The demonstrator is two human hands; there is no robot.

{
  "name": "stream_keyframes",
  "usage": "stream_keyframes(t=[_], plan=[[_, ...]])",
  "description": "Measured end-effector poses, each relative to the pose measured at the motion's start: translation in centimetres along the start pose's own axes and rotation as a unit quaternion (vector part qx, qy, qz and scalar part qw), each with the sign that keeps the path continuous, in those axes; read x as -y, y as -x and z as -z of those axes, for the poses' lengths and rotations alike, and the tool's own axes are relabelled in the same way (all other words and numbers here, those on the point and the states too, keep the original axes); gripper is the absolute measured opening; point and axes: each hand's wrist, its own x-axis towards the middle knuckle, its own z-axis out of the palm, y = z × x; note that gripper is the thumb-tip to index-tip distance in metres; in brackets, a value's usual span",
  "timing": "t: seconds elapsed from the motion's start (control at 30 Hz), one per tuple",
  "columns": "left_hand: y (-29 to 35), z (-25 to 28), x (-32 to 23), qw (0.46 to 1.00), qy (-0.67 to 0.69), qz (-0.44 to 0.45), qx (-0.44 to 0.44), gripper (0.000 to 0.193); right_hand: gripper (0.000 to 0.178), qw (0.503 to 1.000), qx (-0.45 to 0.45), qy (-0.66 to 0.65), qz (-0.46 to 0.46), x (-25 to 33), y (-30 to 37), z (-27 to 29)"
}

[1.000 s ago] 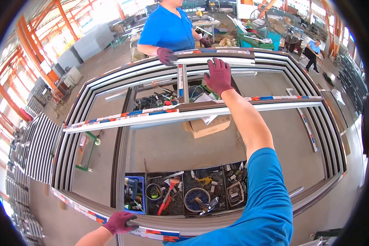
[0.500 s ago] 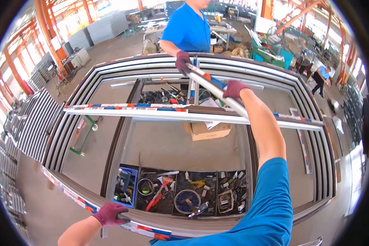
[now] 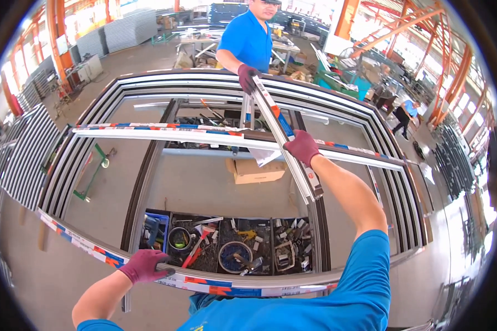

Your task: Assembling metal frame components using a pneumatic screwdriver and a hammer on a workshop table.

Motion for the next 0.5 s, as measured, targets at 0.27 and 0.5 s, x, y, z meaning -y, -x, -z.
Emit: stream_keyframes(t=[0.27,0.5], plan=[[-1.9,-0.7,1.7,0.991,0.129,0.001,0.019,0.068,0.055,0.997,-0.064,-0.028,-0.045,1.2,17.0,1.7],[-16.6,6.6,-1.5,0.942,0.212,-0.141,-0.219,0.058,0.056,0.996,-0.084,0.027,-0.034,3.5,29.4,3.0]])
